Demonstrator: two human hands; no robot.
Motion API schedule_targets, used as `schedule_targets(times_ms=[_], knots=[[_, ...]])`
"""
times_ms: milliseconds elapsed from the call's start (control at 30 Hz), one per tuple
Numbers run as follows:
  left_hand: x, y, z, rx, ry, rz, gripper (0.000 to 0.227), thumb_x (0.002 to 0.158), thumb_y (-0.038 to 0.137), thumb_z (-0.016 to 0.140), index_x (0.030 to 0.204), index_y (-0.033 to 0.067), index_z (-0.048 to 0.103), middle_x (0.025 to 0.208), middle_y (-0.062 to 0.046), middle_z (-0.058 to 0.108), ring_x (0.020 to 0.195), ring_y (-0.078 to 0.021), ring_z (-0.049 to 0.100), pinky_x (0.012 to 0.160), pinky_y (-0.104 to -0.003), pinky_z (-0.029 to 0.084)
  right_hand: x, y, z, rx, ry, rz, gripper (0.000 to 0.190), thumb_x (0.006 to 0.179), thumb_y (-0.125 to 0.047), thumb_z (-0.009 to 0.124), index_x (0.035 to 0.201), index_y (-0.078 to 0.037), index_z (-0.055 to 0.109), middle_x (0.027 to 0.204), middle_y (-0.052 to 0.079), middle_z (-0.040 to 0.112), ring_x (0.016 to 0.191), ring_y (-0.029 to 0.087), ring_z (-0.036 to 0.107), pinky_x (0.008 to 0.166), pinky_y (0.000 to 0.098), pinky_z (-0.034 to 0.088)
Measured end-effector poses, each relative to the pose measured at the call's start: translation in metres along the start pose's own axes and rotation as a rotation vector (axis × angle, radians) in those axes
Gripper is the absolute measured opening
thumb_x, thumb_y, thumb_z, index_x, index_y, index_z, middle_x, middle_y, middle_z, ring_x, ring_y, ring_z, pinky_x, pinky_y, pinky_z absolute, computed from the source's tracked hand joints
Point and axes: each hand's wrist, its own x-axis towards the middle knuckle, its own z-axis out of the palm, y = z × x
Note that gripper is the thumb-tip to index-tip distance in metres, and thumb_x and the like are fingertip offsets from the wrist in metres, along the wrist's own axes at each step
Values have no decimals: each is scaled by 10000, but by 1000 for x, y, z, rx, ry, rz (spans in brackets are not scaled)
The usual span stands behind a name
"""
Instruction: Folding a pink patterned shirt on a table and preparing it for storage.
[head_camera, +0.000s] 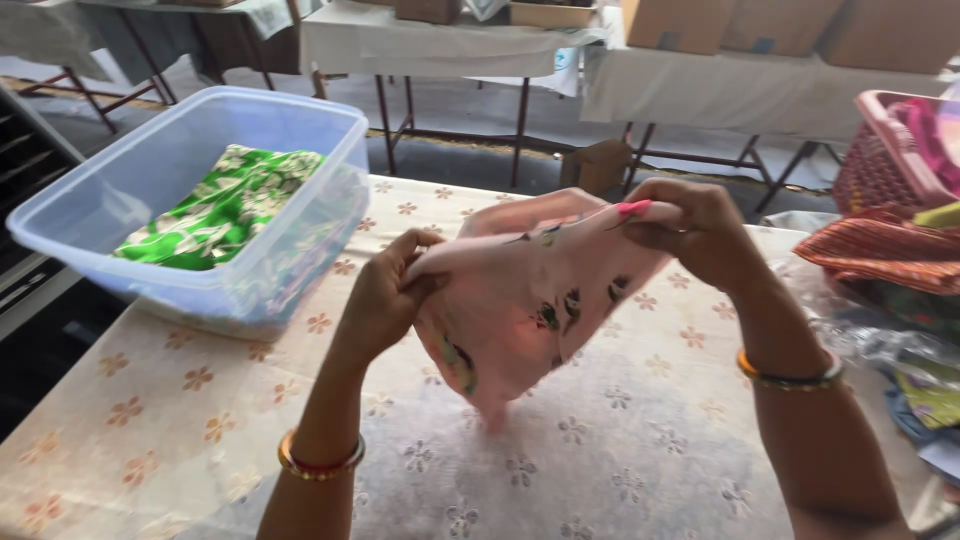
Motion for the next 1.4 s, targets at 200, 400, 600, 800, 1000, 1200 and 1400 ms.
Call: schedule_targets(times_ms=[200,400,600,800,1000,1200,1400], knots=[[57,18,35,327,-181,138,217,893,49,703,1105,45,657,926,-111,731,872,-182,691,779,-351,538,-44,35,-37,224,80,267,120,877,-52,774,971,-36,700,860,-58,652,822,29,575,734,224,503],[96,20,78,354,-194,293,157,958,54,668,1115,54,668,919,-145,741,829,-250,725,756,-379,558,-59,59,-65,45,243,274,140,895,-94,784,1003,-51,706,848,-53,642,795,32,558,683,226,484],[61,-18,115,392,-227,529,259,941,36,649,1187,108,681,967,-104,762,840,-223,750,736,-350,613,-141,61,-61,-533,301,4,230,835,-103,795,1046,-62,711,866,77,721,745,174,657,679,324,529],[-45,-149,163,498,-471,606,338,958,-101,551,1082,158,730,912,-49,752,804,-162,686,725,-327,580,-268,115,18,-755,-14,126,125,802,-79,700,901,-149,731,778,79,728,670,275,704,602,416,558],[-81,-107,155,536,-684,423,433,766,-16,696,1158,162,740,1060,-58,656,1078,-245,579,959,-418,448,-290,83,27,-703,-350,271,366,737,-80,709,1091,-172,733,1128,6,712,953,256,671,773,421,561],[-22,-130,139,301,-666,176,528,761,-99,628,1225,138,714,1272,-69,677,1229,-258,595,1093,-387,447,-254,106,-8,-546,-247,305,421,753,-207,787,1172,-180,755,1175,41,751,1025,265,716,834,421,575],[65,-212,200,405,-135,-204,290,976,211,603,1255,181,678,1137,-79,715,1037,-239,713,942,-393,563,-179,232,2,-353,70,597,286,935,-272,701,1179,-129,745,1078,84,799,939,214,783,824,360,615]])
